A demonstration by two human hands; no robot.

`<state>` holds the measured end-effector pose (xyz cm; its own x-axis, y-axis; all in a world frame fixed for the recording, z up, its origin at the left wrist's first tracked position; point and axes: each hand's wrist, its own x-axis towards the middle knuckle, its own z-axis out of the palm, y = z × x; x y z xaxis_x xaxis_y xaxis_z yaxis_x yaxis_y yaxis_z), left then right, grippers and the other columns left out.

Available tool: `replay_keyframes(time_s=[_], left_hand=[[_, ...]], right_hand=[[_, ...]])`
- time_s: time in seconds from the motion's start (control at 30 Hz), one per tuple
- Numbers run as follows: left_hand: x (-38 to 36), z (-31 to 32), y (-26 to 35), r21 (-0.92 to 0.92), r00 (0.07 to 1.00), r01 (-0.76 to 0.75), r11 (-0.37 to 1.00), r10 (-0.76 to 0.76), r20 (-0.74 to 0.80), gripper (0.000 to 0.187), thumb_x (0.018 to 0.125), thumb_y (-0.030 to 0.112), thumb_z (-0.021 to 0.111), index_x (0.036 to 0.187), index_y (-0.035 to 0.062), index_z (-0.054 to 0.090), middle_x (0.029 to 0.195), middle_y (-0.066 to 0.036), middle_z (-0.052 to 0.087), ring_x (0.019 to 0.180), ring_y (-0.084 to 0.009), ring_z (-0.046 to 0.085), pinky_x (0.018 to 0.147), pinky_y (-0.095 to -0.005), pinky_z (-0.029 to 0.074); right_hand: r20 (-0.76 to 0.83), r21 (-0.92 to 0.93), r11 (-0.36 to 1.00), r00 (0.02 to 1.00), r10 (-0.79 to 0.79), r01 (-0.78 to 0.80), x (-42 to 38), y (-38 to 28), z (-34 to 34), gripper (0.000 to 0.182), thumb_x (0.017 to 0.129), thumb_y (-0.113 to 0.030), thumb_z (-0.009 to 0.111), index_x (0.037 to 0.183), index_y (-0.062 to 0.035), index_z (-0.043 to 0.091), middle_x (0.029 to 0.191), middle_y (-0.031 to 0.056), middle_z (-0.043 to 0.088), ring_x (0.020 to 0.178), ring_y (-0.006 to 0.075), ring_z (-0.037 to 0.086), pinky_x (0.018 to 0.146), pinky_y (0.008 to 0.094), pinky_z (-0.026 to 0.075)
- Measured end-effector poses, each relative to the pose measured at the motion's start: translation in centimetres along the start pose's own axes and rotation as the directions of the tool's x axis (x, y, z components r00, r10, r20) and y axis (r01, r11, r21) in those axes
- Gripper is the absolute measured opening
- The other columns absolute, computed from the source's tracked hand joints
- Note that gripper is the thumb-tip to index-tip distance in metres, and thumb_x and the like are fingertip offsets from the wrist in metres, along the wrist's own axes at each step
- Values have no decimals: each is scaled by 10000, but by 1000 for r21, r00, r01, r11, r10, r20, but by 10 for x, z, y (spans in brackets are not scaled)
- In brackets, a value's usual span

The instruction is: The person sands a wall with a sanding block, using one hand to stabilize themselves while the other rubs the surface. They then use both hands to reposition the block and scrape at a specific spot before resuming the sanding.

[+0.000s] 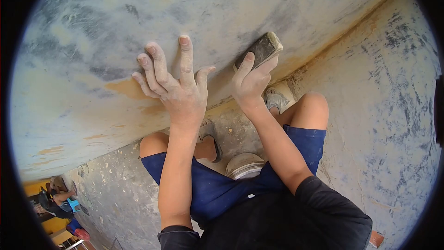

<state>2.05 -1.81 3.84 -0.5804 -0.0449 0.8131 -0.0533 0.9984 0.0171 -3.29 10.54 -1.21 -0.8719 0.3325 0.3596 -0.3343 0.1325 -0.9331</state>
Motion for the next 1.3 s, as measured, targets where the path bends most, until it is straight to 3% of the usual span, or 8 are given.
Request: replay_keyframes(time_s=[0.1, 0.2, 0.4, 0.63, 0.73, 0.97, 1.03, 1.3], left_hand=[[1, 0, 5, -10, 1000, 20, 1000, -20, -7, 959, 734, 445, 842, 1521, 145, 383, 1576, -225, 131, 1485, -447, 10, 1156, -638, 64], [2, -2, 5, -4, 1000, 22, 1000, -22, 17, 979, 728, 455, 846, 1526, 144, 371, 1578, -229, 118, 1482, -455, 14, 1147, -653, 76], [5, -7, 8, -18, 998, 55, 998, -54, 20, 908, 734, 455, 831, 1496, 167, 430, 1567, -238, 167, 1482, -418, 39, 1164, -628, 65], [7, -7, 13, 16, 999, 46, 999, -47, 25, 957, 708, 474, 844, 1504, 163, 413, 1561, -259, 158, 1477, -432, 45, 1143, -652, 122], [7, -14, 13, 55, 997, 45, 997, -48, 61, 954, 711, 450, 850, 1507, 162, 408, 1563, -258, 149, 1475, -437, 66, 1140, -648, 150], [13, -18, 24, 29, 997, 71, 997, -71, 28, 957, 718, 461, 850, 1510, 173, 395, 1539, -233, 197, 1471, -429, 113, 1137, -627, 184], [16, -15, 28, -29, 998, 68, 997, -68, -15, 962, 719, 463, 850, 1513, 177, 387, 1535, -227, 204, 1471, -427, 117, 1139, -621, 186], [23, -15, 30, 15, 1000, -15, 1000, 15, -13, 1069, 716, 487, 849, 1562, 194, 264, 1587, -200, 83, 1496, -406, 35, 1170, -621, 111]], right_hand=[[-12, -281, 836, 869, -495, 472, -15, 38, 10, 559, 930, -2, 539, 1395, 183, 290, 1226, 332, 587, 1058, 366, 669, 864, 381, 535], [223, -190, 931, 937, -268, 311, -44, 73, 10, 593, 945, -18, 539, 1405, 180, 222, 1276, 324, 518, 1153, 379, 601, 920, 400, 507], [-3, 43, 996, 997, -76, 76, 12, -3, -2, 588, 929, -1, 551, 1402, 179, 253, 1295, 338, 514, 1181, 402, 582, 974, 415, 482], [223, -323, 867, 921, -320, 380, -53, 80, 10, 672, 882, -73, 641, 1377, 192, 272, 1078, 321, 642, 787, 423, 687, 666, 403, 554], [47, -179, 949, 965, -256, 260, -22, 40, 2, 590, 908, -23, 583, 1379, 184, 293, 1274, 351, 546, 1112, 451, 627, 898, 405, 529], [157, -268, 938, 971, -182, 219, -53, 79, 10, 561, 918, -18, 566, 1372, 187, 308, 1243, 365, 561, 1097, 431, 638, 864, 407, 539], [225, -317, 851, 905, -361, 419, -59, 86, 11, 684, 892, -81, 626, 1409, 167, 254, 908, 269, 676, 629, 386, 666, 535, 423, 513], [-34, -285, 917, 953, -300, 279, -24, 39, 12, 682, 887, -89, 643, 1395, 186, 281, 832, 250, 668, 588, 377, 647, 521, 415, 507]])
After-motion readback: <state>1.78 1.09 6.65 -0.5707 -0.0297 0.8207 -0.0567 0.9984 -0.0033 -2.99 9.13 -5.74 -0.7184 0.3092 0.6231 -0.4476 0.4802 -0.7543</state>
